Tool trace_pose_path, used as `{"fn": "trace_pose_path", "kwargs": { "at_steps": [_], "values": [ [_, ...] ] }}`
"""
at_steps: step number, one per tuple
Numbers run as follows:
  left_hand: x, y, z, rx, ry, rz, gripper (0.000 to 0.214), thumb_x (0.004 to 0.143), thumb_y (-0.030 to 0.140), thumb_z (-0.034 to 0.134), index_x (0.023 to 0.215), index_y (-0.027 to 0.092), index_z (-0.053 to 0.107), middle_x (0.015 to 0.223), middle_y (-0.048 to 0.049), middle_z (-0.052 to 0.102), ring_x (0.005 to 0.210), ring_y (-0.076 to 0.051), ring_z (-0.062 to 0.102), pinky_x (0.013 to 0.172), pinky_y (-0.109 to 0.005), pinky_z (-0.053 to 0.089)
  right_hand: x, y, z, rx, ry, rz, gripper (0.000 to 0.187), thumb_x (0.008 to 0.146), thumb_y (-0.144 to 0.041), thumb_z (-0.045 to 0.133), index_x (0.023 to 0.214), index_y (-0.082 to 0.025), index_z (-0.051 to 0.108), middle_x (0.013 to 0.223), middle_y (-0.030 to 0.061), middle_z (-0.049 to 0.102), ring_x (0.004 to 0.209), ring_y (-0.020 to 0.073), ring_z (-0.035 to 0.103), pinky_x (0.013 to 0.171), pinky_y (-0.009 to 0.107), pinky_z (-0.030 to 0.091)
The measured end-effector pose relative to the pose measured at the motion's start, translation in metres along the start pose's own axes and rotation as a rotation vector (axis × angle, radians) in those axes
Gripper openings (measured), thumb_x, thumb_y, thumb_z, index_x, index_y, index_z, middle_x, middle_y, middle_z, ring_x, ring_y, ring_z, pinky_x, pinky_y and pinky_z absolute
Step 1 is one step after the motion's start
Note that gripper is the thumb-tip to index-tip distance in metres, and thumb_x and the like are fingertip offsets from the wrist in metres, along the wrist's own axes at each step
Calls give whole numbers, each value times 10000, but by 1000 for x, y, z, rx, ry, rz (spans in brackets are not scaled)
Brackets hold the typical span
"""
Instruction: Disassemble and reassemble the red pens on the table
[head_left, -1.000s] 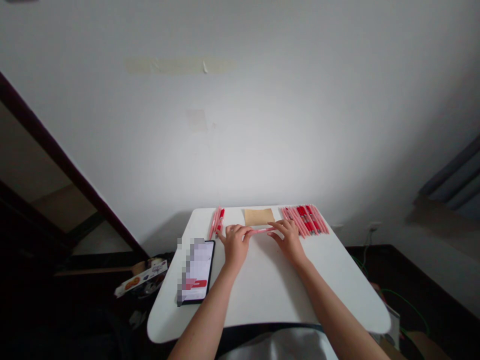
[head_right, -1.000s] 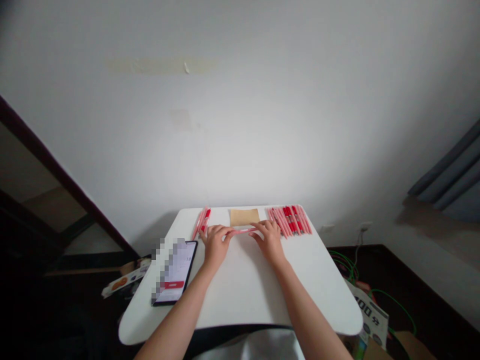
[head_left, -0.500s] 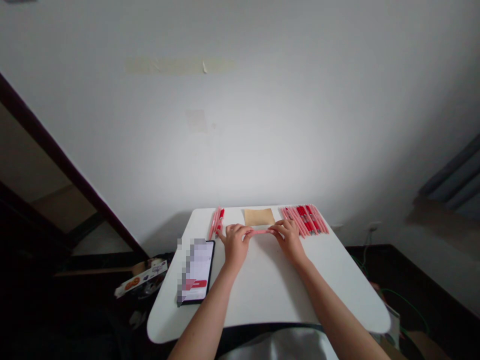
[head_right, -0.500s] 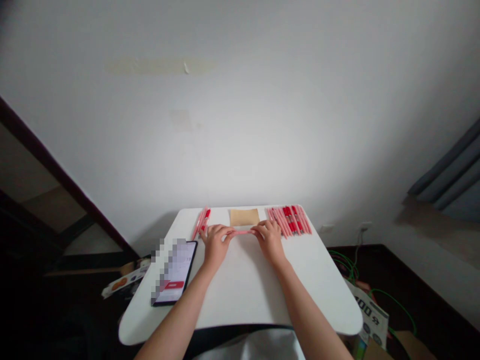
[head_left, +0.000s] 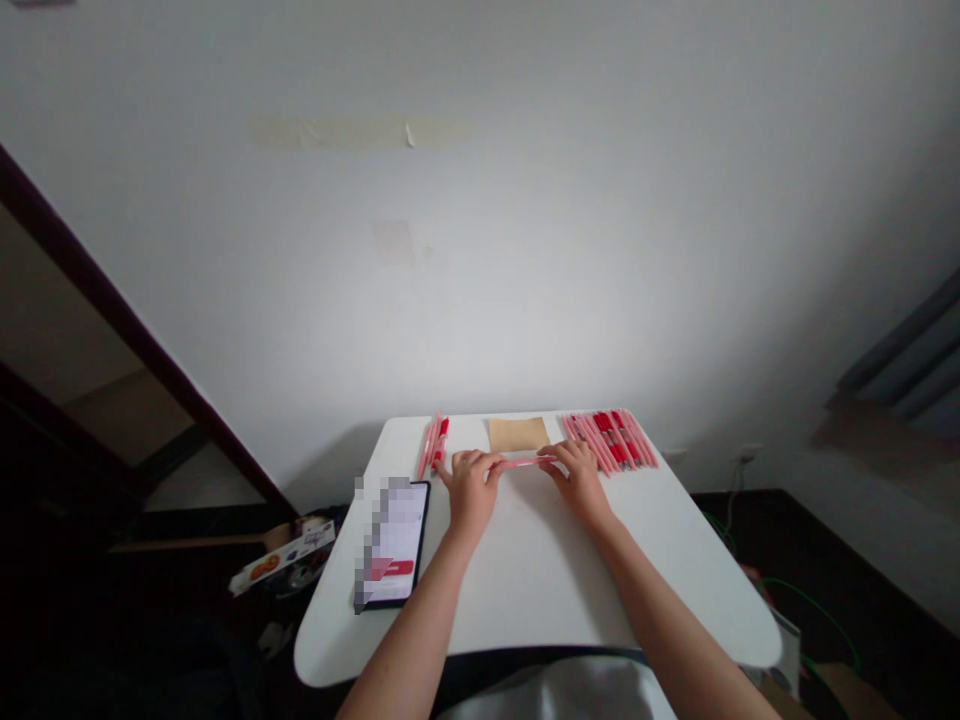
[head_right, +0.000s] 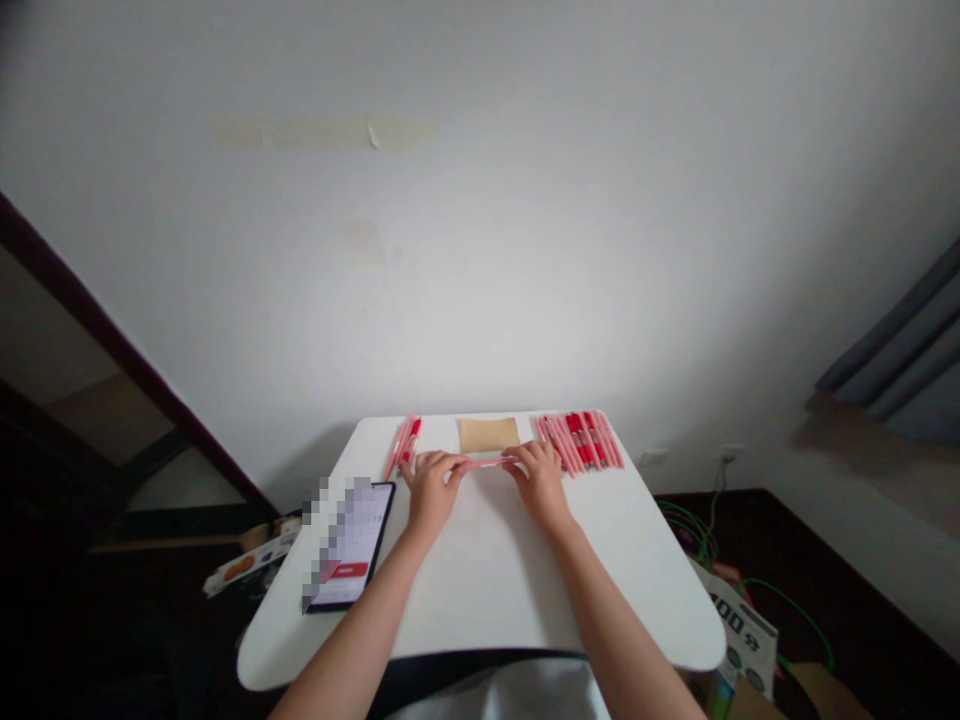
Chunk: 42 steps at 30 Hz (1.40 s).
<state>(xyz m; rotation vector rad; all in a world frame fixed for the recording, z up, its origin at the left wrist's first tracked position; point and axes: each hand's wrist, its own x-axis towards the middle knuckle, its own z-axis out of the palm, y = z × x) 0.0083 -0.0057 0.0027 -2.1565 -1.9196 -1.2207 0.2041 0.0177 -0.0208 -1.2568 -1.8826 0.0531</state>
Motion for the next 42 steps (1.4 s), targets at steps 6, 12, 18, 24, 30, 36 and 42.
{"fn": "trace_pose_path", "kwargs": {
  "at_steps": [6,12,18,24,30,36,42],
  "values": [
    [0,-2,2,-19,32,20,155,820,430,615,819,308,711,857,12,719,976,-205,546,1036,-467,169,-1,3,3,-2,-11,1,223,909,-429,526,959,-274,679,917,46,652,941,226,501,828,360,346],
    [1,-3,1,-47,5,51,157,832,417,600,866,314,714,881,11,720,961,-203,524,972,-403,265,-2,4,3,-26,-34,14,248,915,-447,508,921,-273,683,872,39,658,929,222,494,826,354,332],
    [1,-2,0,-28,-25,50,168,839,407,591,920,332,717,902,-3,710,990,-219,508,997,-440,252,-2,1,0,-3,-77,39,295,951,-427,436,896,-262,674,862,36,662,927,217,504,846,367,321],
    [0,-3,4,68,-28,-28,164,835,411,592,894,328,720,966,-27,672,1030,-247,490,1041,-559,184,0,-1,-1,17,-29,15,281,932,-458,467,922,-270,675,910,38,669,944,219,511,856,360,328],
    [-1,-3,4,71,-3,-6,111,818,342,622,806,298,724,994,-38,651,1064,-262,472,1025,-549,241,0,2,-2,30,21,8,284,915,-481,490,941,-266,674,928,39,680,945,223,520,866,368,342],
    [1,-2,2,21,43,21,62,769,323,684,790,302,739,947,-32,650,1032,-241,498,1041,-505,252,-1,6,-1,42,-8,22,294,926,-460,475,903,-272,700,829,37,675,905,219,524,905,407,329],
    [1,-3,1,19,44,4,54,773,303,684,794,308,733,915,-14,673,1019,-229,519,1061,-522,190,-1,5,-2,74,-42,54,328,928,-486,453,924,-270,700,854,38,673,920,218,541,931,420,326]
  ]
}}
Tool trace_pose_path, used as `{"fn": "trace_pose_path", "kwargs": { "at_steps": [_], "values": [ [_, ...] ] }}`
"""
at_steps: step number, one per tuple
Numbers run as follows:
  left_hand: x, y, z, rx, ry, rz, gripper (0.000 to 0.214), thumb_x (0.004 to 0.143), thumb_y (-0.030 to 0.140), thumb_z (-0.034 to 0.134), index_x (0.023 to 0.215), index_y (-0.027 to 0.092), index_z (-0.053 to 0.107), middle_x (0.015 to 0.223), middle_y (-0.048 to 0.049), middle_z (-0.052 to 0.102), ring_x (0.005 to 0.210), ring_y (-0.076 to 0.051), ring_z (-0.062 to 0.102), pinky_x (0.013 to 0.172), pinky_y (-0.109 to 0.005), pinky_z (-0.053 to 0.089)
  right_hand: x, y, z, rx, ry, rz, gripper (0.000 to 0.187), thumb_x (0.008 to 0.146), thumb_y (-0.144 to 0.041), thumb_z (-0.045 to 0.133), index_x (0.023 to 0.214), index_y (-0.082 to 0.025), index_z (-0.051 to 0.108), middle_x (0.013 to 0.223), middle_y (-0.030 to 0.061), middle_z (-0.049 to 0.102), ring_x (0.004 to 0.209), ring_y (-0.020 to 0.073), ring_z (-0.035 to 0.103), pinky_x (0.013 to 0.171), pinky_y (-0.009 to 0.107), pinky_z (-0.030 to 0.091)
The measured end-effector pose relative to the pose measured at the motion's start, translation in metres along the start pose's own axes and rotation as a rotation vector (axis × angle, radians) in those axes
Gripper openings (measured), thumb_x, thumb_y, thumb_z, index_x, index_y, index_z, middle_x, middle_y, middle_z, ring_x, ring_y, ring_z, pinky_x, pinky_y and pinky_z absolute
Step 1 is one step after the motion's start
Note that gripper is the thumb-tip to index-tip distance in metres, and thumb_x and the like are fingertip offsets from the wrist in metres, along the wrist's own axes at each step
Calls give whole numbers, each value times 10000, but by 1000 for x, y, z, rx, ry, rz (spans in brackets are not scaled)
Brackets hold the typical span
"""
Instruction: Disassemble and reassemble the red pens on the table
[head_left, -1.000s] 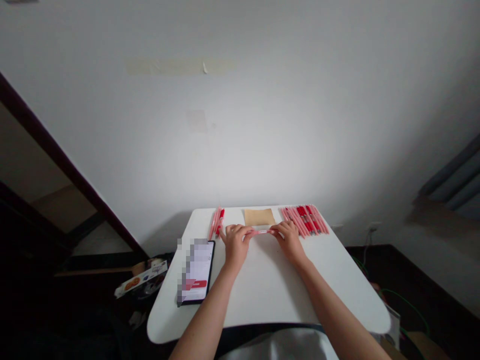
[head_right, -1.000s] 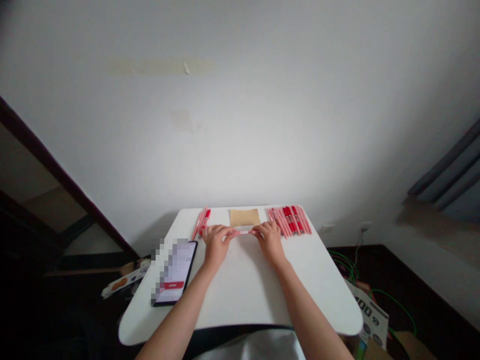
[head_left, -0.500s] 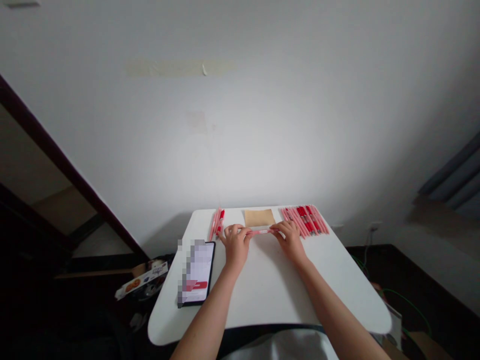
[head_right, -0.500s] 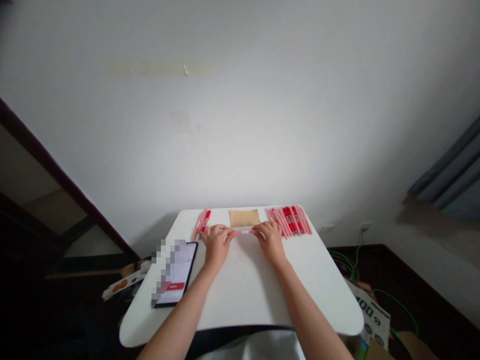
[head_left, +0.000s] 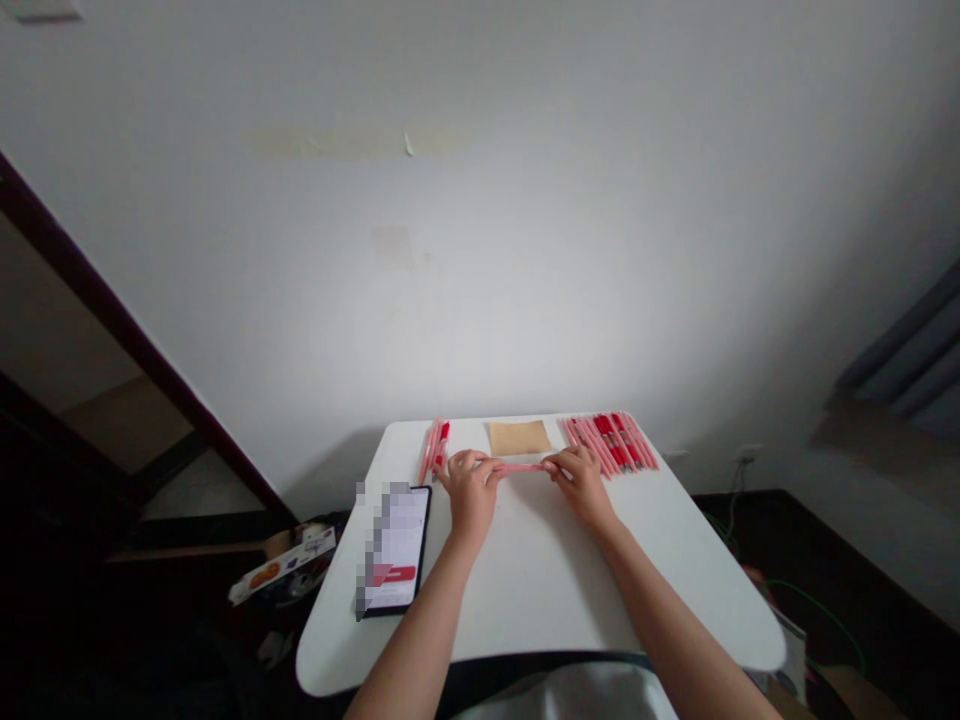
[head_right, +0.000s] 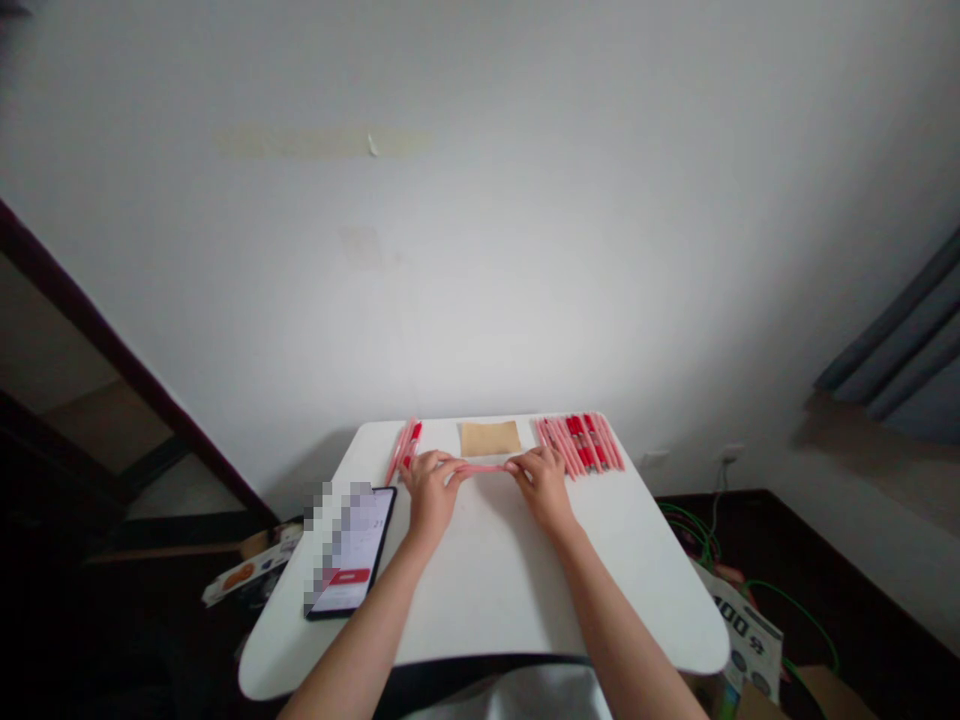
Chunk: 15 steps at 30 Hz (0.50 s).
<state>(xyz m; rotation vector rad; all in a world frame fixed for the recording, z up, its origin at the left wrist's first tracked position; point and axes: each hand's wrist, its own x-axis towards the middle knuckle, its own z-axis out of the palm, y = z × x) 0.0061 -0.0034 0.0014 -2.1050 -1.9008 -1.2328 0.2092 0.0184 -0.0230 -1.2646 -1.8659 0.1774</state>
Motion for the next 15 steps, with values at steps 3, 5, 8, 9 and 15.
{"fn": "trace_pose_path", "kwargs": {
  "at_steps": [3,5,8,9,15],
  "values": [
    [0,0,0,-9,-8,-5,76,799,298,655,823,297,728,879,-11,686,1002,-222,524,1053,-505,187,1,-2,-1,-1,26,-13,313,886,-502,529,1043,-269,666,935,43,681,959,231,542,921,410,340],
    [-1,0,0,-13,-6,-12,85,804,300,649,834,290,727,868,-16,690,995,-225,526,1046,-498,188,1,-2,-2,-5,45,-24,305,879,-493,546,1038,-258,657,967,50,680,972,236,543,906,399,354],
    [0,1,0,-16,-2,-12,81,800,302,654,828,293,729,860,-14,695,989,-227,528,1037,-487,193,2,-3,-4,-14,47,-35,257,893,-468,530,939,-258,669,936,46,682,955,232,553,895,391,361],
    [0,1,0,-19,-2,-11,78,799,303,656,823,294,730,857,-11,697,983,-225,529,1034,-482,196,2,-3,-4,-14,43,-36,253,897,-464,523,916,-258,671,915,43,685,939,228,560,896,391,361],
    [2,1,-3,-45,-5,-6,82,793,322,663,803,300,741,826,-3,713,955,-219,534,988,-444,253,2,-3,-5,13,31,-45,290,911,-469,492,860,-255,681,853,42,699,863,210,590,902,393,370]
  ]
}}
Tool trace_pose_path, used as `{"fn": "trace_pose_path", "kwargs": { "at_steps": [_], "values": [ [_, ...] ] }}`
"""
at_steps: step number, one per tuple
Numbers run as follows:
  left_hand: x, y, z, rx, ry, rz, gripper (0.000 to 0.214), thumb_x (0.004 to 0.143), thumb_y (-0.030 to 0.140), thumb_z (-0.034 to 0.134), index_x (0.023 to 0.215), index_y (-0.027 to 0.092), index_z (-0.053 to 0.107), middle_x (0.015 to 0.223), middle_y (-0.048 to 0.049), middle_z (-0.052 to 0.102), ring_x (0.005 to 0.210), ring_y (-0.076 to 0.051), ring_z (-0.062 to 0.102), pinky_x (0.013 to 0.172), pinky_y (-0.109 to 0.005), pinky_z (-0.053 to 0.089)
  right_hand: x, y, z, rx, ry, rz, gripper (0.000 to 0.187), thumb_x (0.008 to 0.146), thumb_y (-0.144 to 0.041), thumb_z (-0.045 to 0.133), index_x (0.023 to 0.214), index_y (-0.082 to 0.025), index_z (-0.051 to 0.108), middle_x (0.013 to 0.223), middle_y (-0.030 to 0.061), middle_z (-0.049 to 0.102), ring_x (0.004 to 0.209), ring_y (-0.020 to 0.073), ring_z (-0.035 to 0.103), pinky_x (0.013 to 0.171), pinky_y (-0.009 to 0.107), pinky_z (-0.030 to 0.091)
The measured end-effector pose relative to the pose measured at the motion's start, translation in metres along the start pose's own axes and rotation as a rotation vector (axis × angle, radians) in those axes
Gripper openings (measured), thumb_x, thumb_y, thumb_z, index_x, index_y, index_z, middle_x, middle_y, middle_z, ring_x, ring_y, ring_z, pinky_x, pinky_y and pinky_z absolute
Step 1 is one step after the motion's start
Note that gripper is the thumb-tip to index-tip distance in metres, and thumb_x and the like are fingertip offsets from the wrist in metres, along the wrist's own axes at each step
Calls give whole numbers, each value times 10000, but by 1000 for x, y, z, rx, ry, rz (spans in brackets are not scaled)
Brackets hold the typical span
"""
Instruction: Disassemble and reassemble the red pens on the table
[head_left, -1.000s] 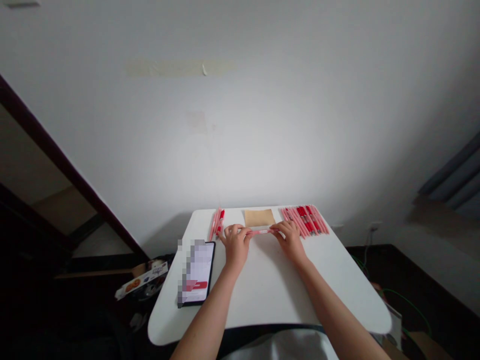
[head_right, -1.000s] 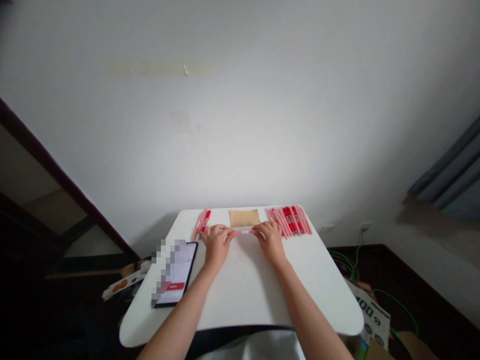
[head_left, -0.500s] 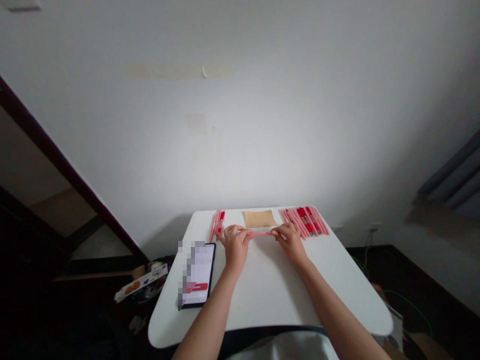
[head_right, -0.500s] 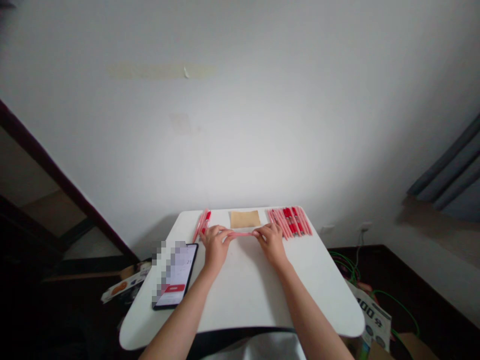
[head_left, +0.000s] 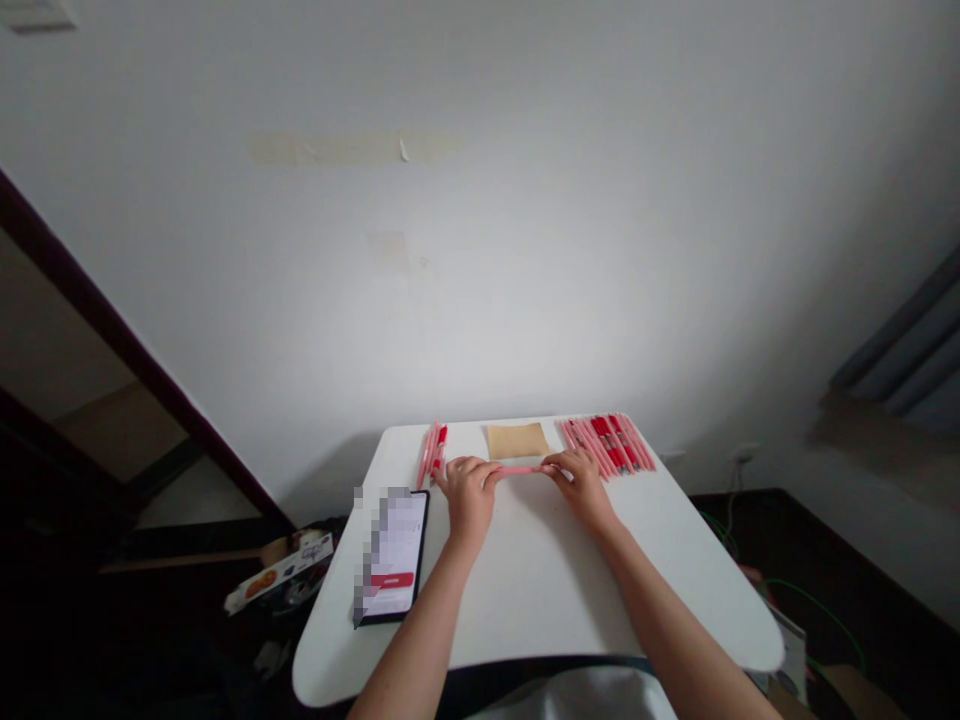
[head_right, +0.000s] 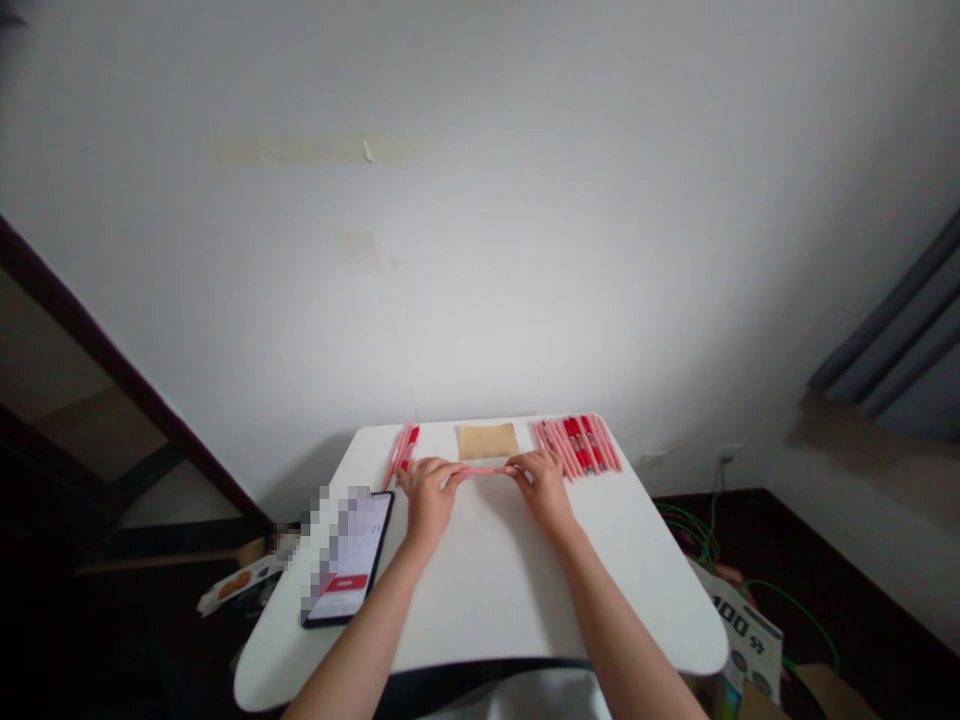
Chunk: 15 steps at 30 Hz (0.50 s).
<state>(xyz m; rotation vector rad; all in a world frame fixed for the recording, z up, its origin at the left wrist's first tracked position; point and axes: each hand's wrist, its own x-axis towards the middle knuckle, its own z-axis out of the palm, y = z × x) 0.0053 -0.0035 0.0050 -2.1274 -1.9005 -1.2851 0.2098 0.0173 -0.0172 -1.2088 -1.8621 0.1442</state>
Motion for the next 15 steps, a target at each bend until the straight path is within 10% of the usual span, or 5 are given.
{"fn": "trace_pose_path", "kwargs": {
  "at_steps": [15],
  "values": [
    [-1,-2,2,27,15,12,101,802,333,649,825,311,745,832,-12,706,957,-226,526,981,-448,237,0,6,2,15,31,40,317,895,-509,505,892,-262,704,859,56,677,892,225,562,844,378,409]
  ]
}}
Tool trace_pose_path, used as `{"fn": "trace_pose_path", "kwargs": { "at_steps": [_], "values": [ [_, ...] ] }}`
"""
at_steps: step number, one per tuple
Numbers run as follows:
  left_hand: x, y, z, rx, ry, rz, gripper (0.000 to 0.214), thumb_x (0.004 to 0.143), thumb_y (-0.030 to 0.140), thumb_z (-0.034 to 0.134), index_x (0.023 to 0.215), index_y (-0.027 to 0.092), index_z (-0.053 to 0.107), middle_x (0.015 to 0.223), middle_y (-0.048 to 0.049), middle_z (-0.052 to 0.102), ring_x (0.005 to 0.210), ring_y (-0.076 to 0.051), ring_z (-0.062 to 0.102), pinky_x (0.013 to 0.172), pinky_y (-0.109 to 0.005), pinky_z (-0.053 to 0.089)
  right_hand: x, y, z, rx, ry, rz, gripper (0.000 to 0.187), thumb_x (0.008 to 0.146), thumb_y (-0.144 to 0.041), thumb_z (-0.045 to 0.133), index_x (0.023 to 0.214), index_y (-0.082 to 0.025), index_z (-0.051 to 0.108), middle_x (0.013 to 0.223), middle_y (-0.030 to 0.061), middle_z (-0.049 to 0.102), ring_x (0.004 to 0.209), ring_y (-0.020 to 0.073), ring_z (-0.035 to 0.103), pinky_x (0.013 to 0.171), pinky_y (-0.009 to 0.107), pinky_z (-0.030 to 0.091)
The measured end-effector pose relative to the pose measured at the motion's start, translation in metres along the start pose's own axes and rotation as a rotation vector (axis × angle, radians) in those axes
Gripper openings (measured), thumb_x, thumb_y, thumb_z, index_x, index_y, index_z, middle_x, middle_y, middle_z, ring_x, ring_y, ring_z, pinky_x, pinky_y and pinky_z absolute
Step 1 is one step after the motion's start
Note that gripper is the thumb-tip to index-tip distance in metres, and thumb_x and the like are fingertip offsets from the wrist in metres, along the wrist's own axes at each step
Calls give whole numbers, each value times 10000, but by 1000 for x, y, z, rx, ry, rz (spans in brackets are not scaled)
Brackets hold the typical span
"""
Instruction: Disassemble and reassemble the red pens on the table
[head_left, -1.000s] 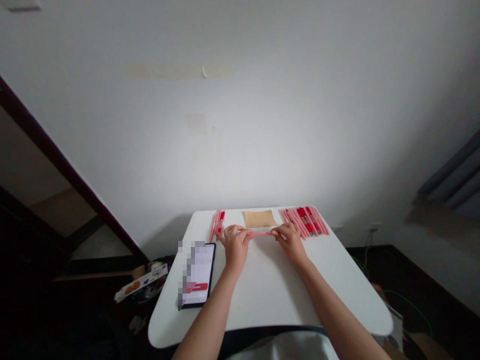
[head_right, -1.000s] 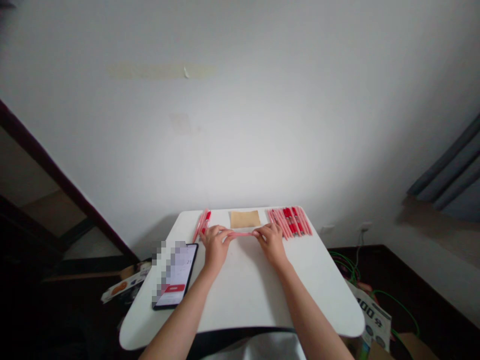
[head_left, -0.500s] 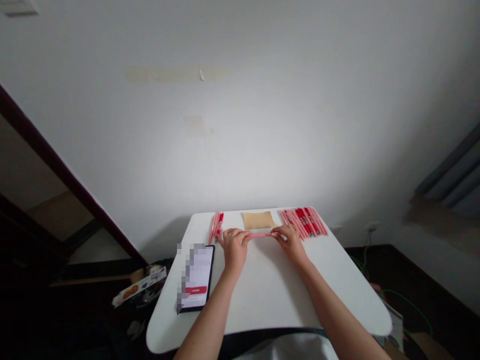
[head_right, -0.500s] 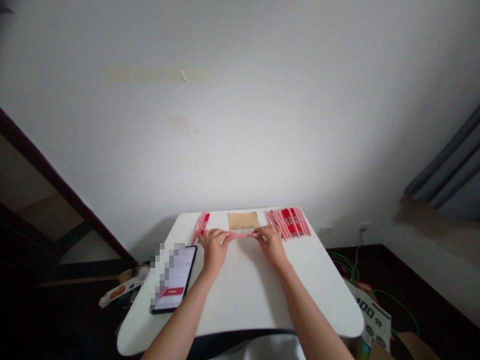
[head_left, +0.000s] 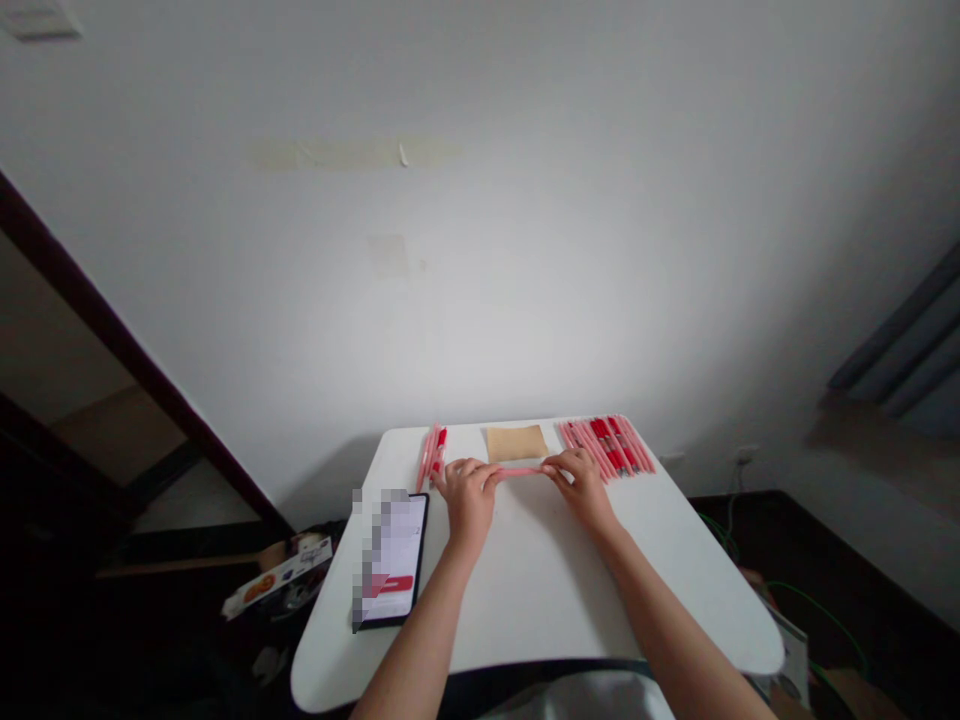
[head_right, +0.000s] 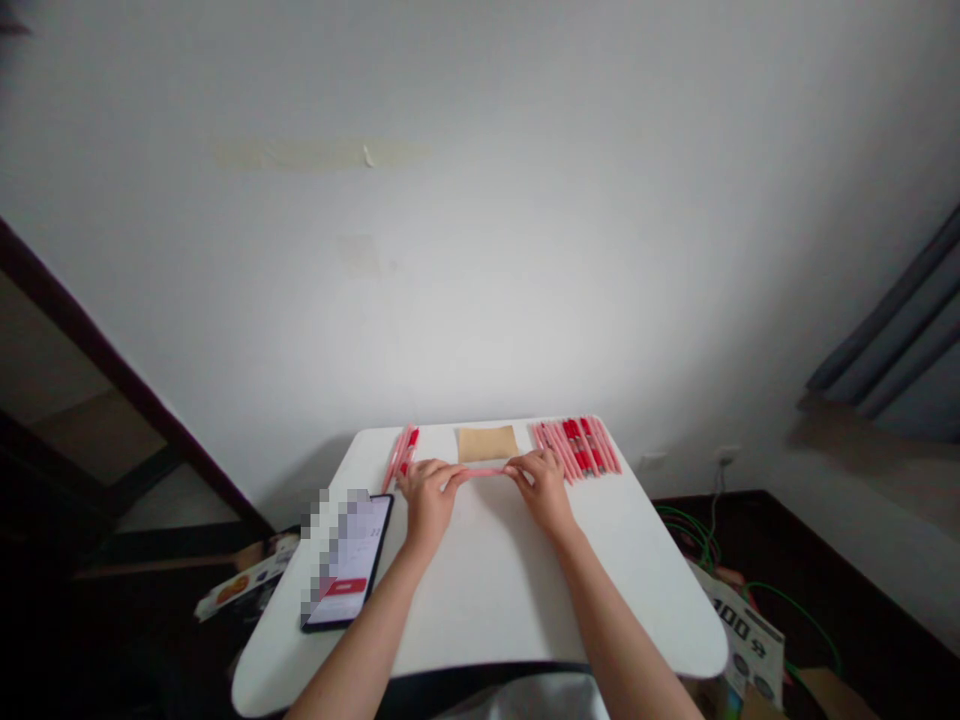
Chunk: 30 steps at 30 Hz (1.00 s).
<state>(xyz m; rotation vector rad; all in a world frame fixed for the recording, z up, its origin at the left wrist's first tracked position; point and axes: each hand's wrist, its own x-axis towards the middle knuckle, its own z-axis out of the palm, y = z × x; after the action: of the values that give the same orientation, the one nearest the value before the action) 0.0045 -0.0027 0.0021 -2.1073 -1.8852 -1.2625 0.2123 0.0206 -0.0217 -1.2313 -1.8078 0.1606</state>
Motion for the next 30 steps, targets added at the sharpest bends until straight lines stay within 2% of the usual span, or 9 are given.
{"fn": "trace_pose_path", "kwargs": {
  "at_steps": [8,14,20,30],
  "values": [
    [-1,2,0,-12,-20,-6,120,815,343,633,855,299,738,828,-18,706,950,-221,543,993,-443,232,1,5,2,-52,54,-64,270,890,-438,546,1077,-292,677,985,63,646,942,235,549,842,382,402],
    [0,0,1,-15,-38,-6,103,811,309,641,841,295,738,806,-7,702,923,-209,540,968,-425,272,0,4,3,-81,58,-69,189,891,-364,566,994,-326,720,864,39,643,909,229,523,824,378,386],
    [2,0,-2,-2,-19,9,103,804,299,649,844,303,745,784,-8,703,919,-217,528,976,-440,261,-1,0,2,-68,30,-55,198,892,-370,559,991,-322,724,815,43,639,901,235,514,819,386,383],
    [-1,3,-1,-10,-20,-29,153,807,301,650,941,329,718,914,-5,695,1005,-214,549,1060,-498,203,2,4,1,165,55,-11,278,897,-447,526,1015,-273,708,885,65,649,925,234,519,849,391,410]
  ]
}}
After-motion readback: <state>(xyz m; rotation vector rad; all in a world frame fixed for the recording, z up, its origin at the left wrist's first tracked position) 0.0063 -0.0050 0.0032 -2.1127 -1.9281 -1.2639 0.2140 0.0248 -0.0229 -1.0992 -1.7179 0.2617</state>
